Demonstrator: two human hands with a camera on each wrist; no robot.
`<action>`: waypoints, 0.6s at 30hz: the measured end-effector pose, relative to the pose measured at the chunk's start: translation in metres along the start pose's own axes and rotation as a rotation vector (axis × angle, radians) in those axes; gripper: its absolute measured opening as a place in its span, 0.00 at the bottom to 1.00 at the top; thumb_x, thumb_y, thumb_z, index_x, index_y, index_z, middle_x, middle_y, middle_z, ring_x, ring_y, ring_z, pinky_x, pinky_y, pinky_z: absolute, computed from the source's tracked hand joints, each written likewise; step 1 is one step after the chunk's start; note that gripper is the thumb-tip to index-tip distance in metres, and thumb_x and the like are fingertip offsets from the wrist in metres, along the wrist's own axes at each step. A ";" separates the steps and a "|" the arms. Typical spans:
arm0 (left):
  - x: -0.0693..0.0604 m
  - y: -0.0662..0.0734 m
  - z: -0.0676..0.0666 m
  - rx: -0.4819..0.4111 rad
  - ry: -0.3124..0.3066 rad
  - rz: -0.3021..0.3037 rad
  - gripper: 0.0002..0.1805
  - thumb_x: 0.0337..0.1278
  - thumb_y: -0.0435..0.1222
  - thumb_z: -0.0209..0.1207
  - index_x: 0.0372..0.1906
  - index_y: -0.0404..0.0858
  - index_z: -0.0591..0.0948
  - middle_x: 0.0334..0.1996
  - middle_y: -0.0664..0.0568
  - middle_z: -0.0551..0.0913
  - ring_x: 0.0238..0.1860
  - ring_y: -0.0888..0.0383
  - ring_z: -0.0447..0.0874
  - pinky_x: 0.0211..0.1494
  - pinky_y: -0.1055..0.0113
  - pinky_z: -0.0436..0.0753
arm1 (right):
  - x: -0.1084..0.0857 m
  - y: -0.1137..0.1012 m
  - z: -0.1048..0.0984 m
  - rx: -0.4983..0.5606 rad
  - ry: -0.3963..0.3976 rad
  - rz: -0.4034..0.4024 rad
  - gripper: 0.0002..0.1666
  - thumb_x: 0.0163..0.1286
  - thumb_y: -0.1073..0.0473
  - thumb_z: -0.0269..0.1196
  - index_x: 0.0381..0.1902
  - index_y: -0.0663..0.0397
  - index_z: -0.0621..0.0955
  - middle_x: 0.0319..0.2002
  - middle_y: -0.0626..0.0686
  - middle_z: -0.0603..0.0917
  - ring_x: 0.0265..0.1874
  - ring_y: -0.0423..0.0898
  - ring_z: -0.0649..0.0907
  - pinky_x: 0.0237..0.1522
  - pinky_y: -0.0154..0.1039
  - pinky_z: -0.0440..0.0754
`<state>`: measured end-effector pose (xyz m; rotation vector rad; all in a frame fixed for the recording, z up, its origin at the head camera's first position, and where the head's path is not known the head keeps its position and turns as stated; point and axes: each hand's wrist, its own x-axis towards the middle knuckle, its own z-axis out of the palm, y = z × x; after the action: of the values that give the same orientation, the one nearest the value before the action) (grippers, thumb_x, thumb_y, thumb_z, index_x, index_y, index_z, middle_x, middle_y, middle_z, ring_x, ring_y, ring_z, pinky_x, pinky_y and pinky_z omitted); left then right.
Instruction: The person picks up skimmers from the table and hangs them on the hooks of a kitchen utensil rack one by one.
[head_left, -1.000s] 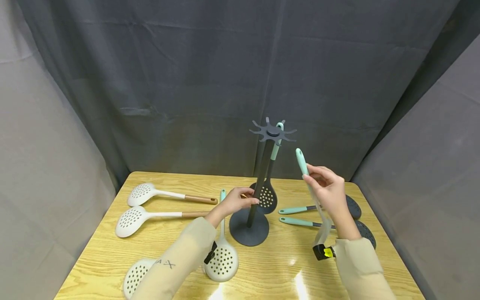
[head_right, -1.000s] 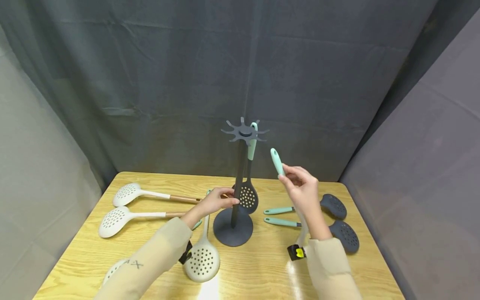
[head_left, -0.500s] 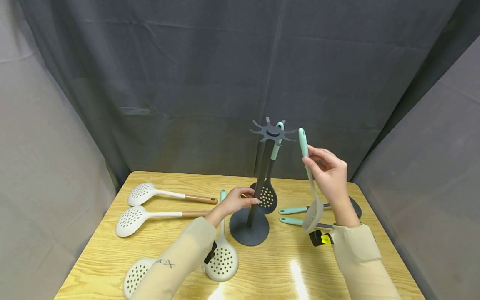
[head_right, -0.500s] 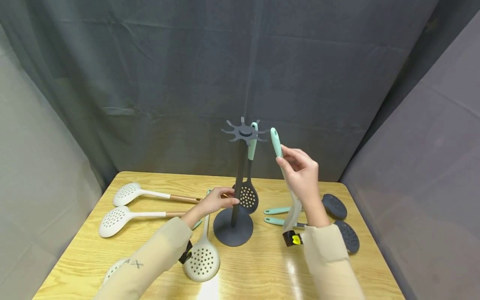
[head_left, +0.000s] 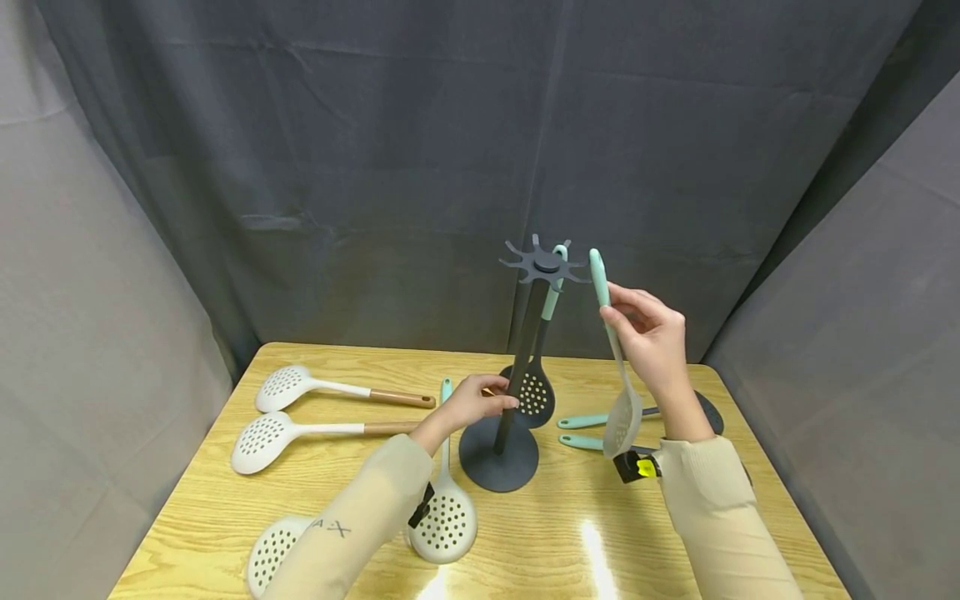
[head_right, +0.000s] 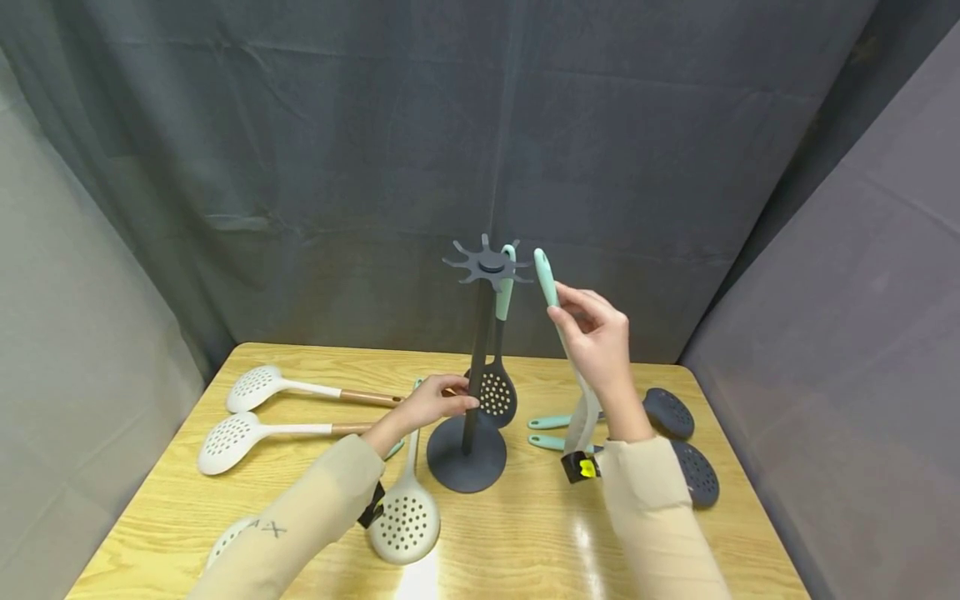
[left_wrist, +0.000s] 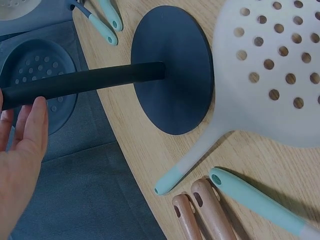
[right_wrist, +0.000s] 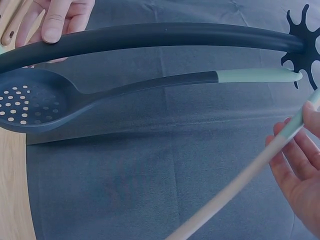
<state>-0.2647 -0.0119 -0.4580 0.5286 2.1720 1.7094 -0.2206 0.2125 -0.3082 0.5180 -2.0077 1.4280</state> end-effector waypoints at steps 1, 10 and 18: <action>0.000 0.000 0.000 0.000 0.000 -0.002 0.18 0.55 0.36 0.61 0.49 0.32 0.78 0.37 0.44 0.78 0.39 0.51 0.79 0.45 0.59 0.81 | 0.000 0.004 0.000 0.002 0.000 0.008 0.17 0.56 0.76 0.61 0.45 0.73 0.79 0.32 0.42 0.80 0.29 0.32 0.80 0.31 0.22 0.78; -0.016 0.025 -0.002 0.004 -0.024 0.000 0.17 0.56 0.34 0.59 0.50 0.29 0.77 0.40 0.37 0.77 0.44 0.41 0.76 0.43 0.65 0.82 | 0.000 0.023 0.004 0.074 -0.050 -0.007 0.16 0.58 0.75 0.60 0.46 0.70 0.80 0.34 0.44 0.81 0.30 0.36 0.83 0.33 0.25 0.80; -0.017 0.026 -0.002 -0.016 -0.030 0.002 0.17 0.57 0.33 0.59 0.49 0.28 0.77 0.40 0.35 0.76 0.45 0.39 0.75 0.48 0.54 0.80 | -0.002 0.028 0.013 0.096 -0.074 -0.008 0.16 0.59 0.75 0.59 0.47 0.70 0.79 0.35 0.46 0.81 0.31 0.35 0.83 0.33 0.27 0.81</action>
<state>-0.2481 -0.0165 -0.4316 0.5484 2.1358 1.7074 -0.2403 0.2100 -0.3320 0.6279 -1.9994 1.5269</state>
